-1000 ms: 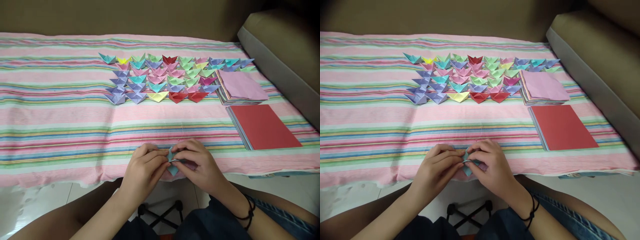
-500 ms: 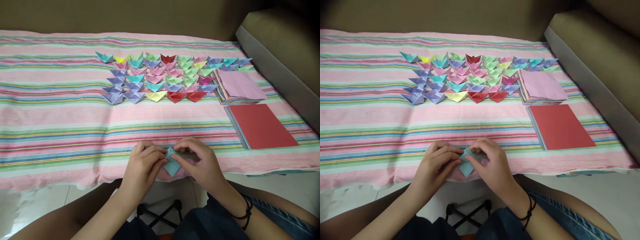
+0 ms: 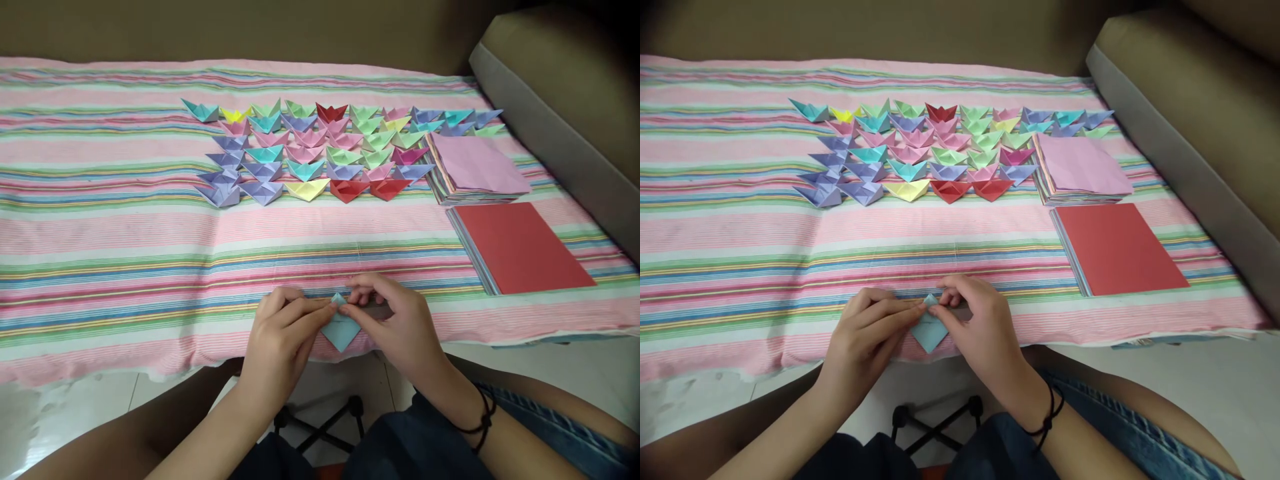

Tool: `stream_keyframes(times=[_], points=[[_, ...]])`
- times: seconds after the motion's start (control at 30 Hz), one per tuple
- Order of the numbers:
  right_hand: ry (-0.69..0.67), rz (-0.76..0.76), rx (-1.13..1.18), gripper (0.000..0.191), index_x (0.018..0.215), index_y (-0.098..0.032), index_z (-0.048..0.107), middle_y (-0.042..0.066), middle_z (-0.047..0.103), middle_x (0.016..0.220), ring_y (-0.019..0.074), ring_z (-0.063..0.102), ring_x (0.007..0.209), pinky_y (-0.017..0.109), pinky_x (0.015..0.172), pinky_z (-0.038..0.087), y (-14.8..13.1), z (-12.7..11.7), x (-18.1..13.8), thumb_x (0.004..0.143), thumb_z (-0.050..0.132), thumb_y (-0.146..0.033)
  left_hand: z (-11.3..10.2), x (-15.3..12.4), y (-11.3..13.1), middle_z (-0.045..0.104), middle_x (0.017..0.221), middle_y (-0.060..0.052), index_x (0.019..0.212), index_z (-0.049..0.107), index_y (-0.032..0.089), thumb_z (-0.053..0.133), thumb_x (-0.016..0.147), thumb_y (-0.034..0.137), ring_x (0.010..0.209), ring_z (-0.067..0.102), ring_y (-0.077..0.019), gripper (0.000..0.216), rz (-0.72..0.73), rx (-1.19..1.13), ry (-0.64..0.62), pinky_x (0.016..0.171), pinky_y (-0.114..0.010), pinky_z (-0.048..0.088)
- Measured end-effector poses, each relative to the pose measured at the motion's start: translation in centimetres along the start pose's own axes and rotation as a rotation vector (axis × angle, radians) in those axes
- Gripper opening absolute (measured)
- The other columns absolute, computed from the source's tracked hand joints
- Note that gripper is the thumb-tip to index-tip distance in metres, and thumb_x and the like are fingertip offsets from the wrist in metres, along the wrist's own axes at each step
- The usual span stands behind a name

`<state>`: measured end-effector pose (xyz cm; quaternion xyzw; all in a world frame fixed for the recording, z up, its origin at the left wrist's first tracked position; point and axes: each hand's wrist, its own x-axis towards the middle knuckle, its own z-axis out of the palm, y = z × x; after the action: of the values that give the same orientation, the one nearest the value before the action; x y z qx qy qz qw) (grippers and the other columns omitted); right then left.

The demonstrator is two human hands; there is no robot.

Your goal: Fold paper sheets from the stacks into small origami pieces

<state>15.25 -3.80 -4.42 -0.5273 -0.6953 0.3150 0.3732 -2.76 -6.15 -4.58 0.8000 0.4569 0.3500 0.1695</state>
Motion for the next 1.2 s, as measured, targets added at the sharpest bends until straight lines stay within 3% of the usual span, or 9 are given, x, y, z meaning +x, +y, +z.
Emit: stream_keyframes(times=[0.2, 0.37, 0.57, 0.97, 1.2], points=[[-0.050, -0.055, -0.007, 0.018, 0.092, -0.025, 0.068, 0.002, 0.067, 0.086, 0.0182, 0.062, 0.082, 0.034, 0.073, 0.053, -0.1, -0.1, -0.1, 0.080, 0.063, -0.013, 0.2, -0.1, 0.2, 0.069, 0.103, -0.002, 0.104, 0.065, 0.024, 0.053, 0.088, 0.012, 0.086, 0.051, -0.0192, 0.024, 0.011, 0.086, -0.006, 0.070, -0.035, 0.040], [-0.050, -0.053, -0.035, 0.023, 0.099, -0.023, 0.068, 0.004, 0.062, 0.088, 0.0173, 0.061, 0.082, 0.031, 0.069, 0.053, -0.3, -0.2, 0.0, 0.079, 0.062, -0.012, 0.1, 0.1, 0.2, 0.069, 0.102, -0.001, 0.105, 0.064, 0.025, 0.053, 0.087, 0.010, 0.084, 0.051, -0.0186, 0.026, -0.058, 0.005, -0.033, 0.071, -0.035, 0.041], [-0.044, -0.056, -0.030, 0.017, 0.093, -0.025, 0.071, 0.003, 0.059, 0.086, 0.0165, 0.061, 0.079, 0.030, 0.067, 0.053, 0.0, -0.2, 0.1, 0.080, 0.064, -0.017, 0.1, 0.4, 0.3, 0.071, 0.094, -0.001, 0.104, 0.064, 0.026, 0.054, 0.087, 0.016, 0.082, 0.054, -0.0189, 0.022, -0.140, -0.060, -0.016, 0.071, -0.036, 0.043], [-0.067, 0.027, -0.019, 0.008, 0.081, -0.020, 0.067, 0.001, 0.056, 0.077, 0.0134, 0.052, 0.065, 0.028, 0.059, 0.045, -0.6, 0.0, 0.8, 0.077, 0.065, -0.014, 0.2, 0.4, 0.3, 0.069, 0.102, -0.001, 0.102, 0.065, 0.025, 0.053, 0.086, 0.009, 0.081, 0.051, -0.0186, 0.025, -0.052, -0.007, -0.015, 0.069, -0.035, 0.041], [-0.125, -0.002, -0.057, 0.012, 0.080, -0.020, 0.061, 0.001, 0.058, 0.080, 0.0142, 0.051, 0.070, 0.028, 0.064, 0.043, -1.0, -0.4, 1.0, 0.077, 0.061, -0.009, 0.3, 0.5, 0.6, 0.067, 0.085, -0.002, 0.103, 0.062, 0.024, 0.056, 0.084, 0.013, 0.078, 0.054, -0.0197, 0.023, -0.219, -0.033, -0.012, 0.068, -0.034, 0.042]])
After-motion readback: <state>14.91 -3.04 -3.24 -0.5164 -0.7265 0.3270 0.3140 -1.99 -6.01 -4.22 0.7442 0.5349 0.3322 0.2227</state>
